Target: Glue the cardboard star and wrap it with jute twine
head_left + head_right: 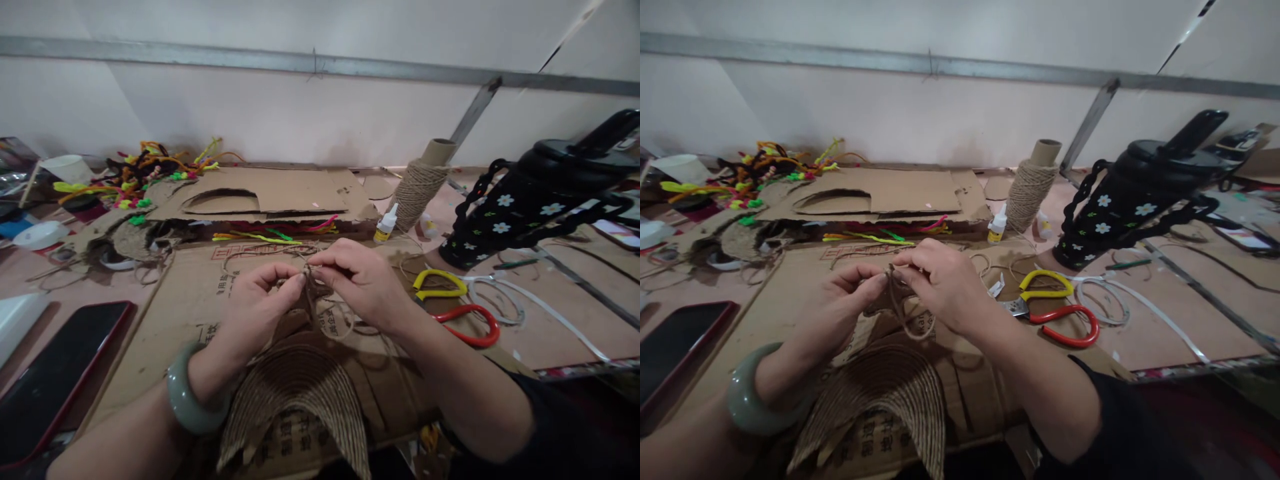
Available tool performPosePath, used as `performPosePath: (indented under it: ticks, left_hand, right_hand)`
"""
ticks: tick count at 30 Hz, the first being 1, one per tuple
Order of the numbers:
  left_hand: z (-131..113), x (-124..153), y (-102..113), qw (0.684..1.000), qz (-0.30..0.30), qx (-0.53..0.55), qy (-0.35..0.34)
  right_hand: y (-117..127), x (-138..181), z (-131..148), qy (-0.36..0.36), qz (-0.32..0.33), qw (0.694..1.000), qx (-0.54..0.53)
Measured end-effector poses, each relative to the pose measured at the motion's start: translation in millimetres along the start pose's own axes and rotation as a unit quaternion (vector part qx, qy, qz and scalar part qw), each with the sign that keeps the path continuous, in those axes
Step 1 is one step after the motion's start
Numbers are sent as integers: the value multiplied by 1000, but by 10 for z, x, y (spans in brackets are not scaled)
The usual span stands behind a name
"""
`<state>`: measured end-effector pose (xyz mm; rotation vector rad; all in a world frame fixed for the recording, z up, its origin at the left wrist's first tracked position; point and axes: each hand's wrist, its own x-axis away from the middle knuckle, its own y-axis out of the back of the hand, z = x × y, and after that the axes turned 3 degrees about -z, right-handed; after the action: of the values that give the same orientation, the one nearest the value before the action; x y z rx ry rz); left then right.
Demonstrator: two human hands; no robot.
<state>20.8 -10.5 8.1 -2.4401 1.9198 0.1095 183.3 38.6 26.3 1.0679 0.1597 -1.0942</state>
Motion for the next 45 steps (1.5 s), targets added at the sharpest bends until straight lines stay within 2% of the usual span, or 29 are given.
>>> performPosePath:
  ticks: [3,10,17,21,27,34,45]
  left_hand:
    - [-31,8,-11,999,17,6,31]
    - [-44,6,10,999,39,-4,37]
    - [-36,5,35,997,60,-36,16]
    - [-58,15,41,995,64,-79,17]
    - [-37,8,55,993,77,-90,25]
    - [11,-3,47,991,58,-117,8]
    - [-60,42,5,986,47,-157,9]
  right_hand:
    - [32,-30,-12,-21,26,999,-23]
    - [81,-60,20,-92,77,989,-86]
    - [88,-92,79,-221,105,952,-185]
    - [85,-96,95,-251,117,938,-206]
    - [74,-86,79,-254,118,943,-179]
    - [57,-53,65,-247,127,948,-154]
    - [83,-52,54,-217,142,953,-159]
